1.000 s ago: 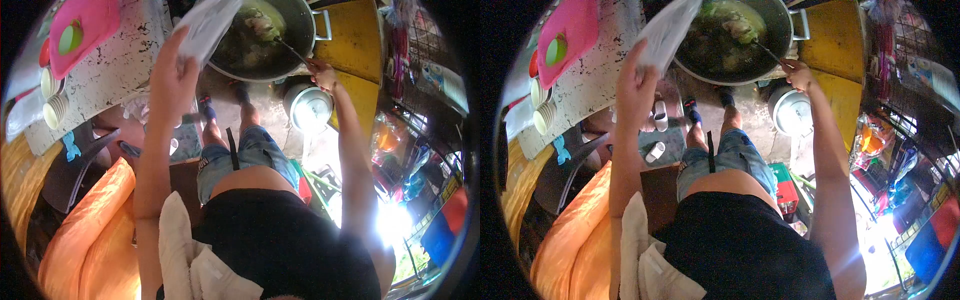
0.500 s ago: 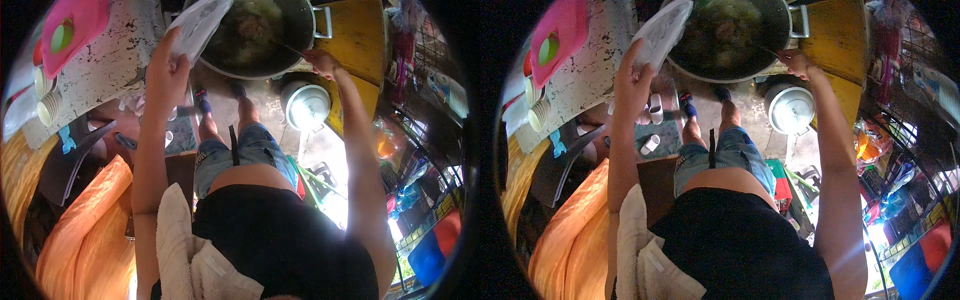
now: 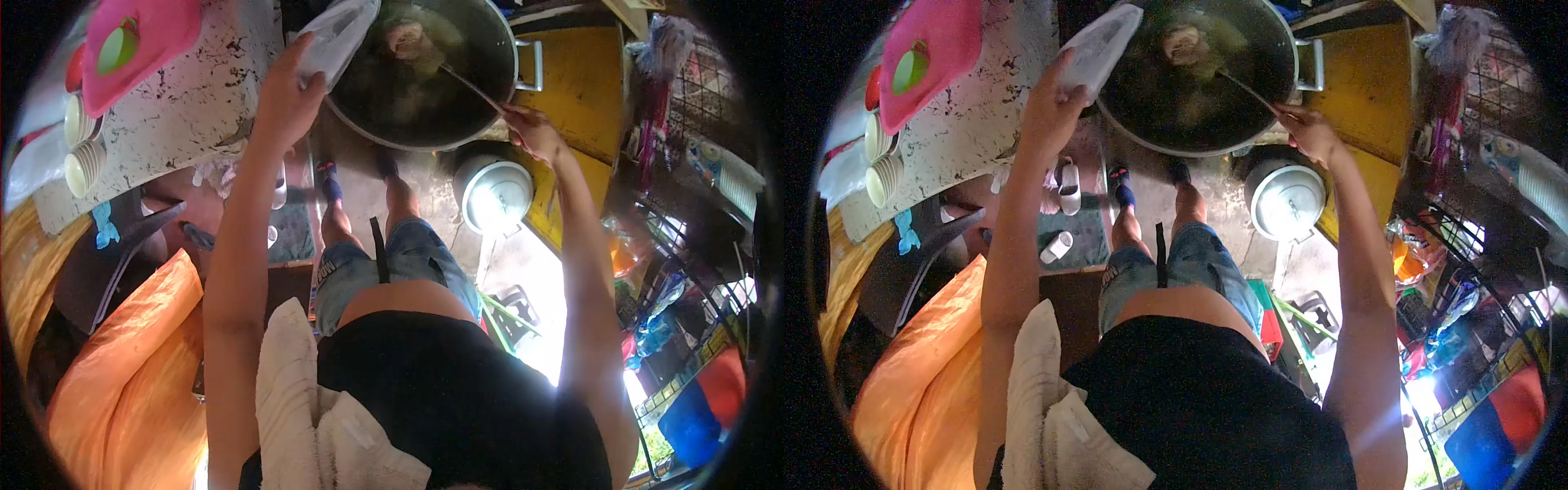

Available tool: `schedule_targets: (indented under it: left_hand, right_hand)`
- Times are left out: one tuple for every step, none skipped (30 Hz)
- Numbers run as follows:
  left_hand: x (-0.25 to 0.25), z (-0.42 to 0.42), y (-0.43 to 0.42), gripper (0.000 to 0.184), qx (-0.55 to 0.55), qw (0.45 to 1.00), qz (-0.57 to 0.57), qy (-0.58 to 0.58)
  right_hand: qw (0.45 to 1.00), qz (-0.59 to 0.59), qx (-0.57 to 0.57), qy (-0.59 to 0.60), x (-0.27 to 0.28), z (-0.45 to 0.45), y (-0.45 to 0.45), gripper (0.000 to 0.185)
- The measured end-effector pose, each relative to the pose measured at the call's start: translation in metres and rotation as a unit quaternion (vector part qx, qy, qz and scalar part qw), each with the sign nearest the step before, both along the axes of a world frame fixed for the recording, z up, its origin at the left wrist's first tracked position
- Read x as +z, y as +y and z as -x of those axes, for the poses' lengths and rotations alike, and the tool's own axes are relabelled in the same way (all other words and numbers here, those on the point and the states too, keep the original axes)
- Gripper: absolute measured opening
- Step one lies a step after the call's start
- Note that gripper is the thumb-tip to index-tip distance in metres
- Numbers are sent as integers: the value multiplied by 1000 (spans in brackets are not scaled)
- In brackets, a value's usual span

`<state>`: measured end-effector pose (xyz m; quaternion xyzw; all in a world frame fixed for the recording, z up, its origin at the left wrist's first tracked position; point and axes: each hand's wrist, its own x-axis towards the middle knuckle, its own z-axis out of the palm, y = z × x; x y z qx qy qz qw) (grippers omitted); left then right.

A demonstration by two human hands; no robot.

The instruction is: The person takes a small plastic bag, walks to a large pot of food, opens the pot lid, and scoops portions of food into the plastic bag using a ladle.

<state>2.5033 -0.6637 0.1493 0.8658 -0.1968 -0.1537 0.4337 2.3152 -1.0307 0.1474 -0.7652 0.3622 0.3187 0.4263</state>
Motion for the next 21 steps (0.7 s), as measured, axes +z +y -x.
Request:
schedule_targets:
  left_hand:
    - [-3, -7, -9, 60, -17, 1000, 0, -16]
    - [-8, -13, -19, 61, -25, 999, -28, -12]
    - [-14, -18, -29, 62, -33, 998, -58, -7]
    - [-22, -22, -38, 63, -41, 995, -88, -2]
    - [-31, -26, -48, 63, -53, 995, -84, 28]
    - [-38, -29, -59, 63, -67, 993, -81, 58]
    - [-46, -31, -68, 63, -83, 989, -78, 89]
    - [-47, -32, -76, 64, -87, 982, -51, 159]
    - [-48, -32, -85, 64, -93, 969, -24, 229]
    - [-48, -32, -93, 65, -98, 949, 1, 299]
    - [-51, -31, -102, 63, -88, 938, 41, 332]
    - [-55, -31, -109, 61, -77, 925, 81, 364]
    - [-58, -33, -116, 59, -65, 908, 118, 396]
    - [-62, -40, -121, 60, -79, 889, 156, 424]
    - [-65, -50, -126, 60, -93, 867, 193, 451]
    - [-69, -55, -130, 60, -106, 842, 229, 478]
    - [-64, -57, -132, 62, -101, 853, 216, 464]
    - [-55, -60, -134, 63, -96, 864, 204, 451]
    - [-48, -61, -137, 65, -91, 874, 191, 438]
    - [-45, -58, -140, 68, -75, 891, 168, 416]
    - [-45, -57, -144, 68, -85, 903, 131, 400]
  right_hand:
    - [1000, 3, -7, -2, 15, 2, -2, 41]
    - [1000, 7, -21, -5, 35, 4, -1, 40]
    - [999, 11, -36, -8, 56, 5, 0, 40]
    - [999, 13, -51, -10, 74, 6, 1, 40]
    - [998, 9, -57, -21, 87, 8, -1, 40]
    - [997, 5, -65, -32, 98, 12, -5, 40]
    - [996, 2, -75, -42, 109, 15, -8, 40]
    - [995, 5, -81, -49, 121, 16, -8, 39]
    - [995, 8, -88, -55, 132, 16, -6, 38]
    - [993, 10, -96, -61, 139, 17, -3, 37]
    - [992, -6, -99, -75, 143, 19, -3, 36]
    - [991, -22, -102, -90, 145, 21, -1, 35]
    - [988, -40, -104, -105, 146, 22, 0, 34]
    - [988, -43, -109, -102, 146, 22, 2, 33]
    - [988, -32, -81, -125, 141, 26, -1, 32]
    - [987, -20, -54, -148, 130, 31, -5, 32]
    - [985, -8, -27, -169, 122, 34, -8, 32]
    - [986, 33, 31, -163, 122, 33, -9, 31]
    - [981, 74, 89, -156, 126, 27, -7, 30]
    - [971, 114, 149, -148, 130, 20, -6, 30]
    - [967, 124, 168, -145, 133, 14, -5, 29]
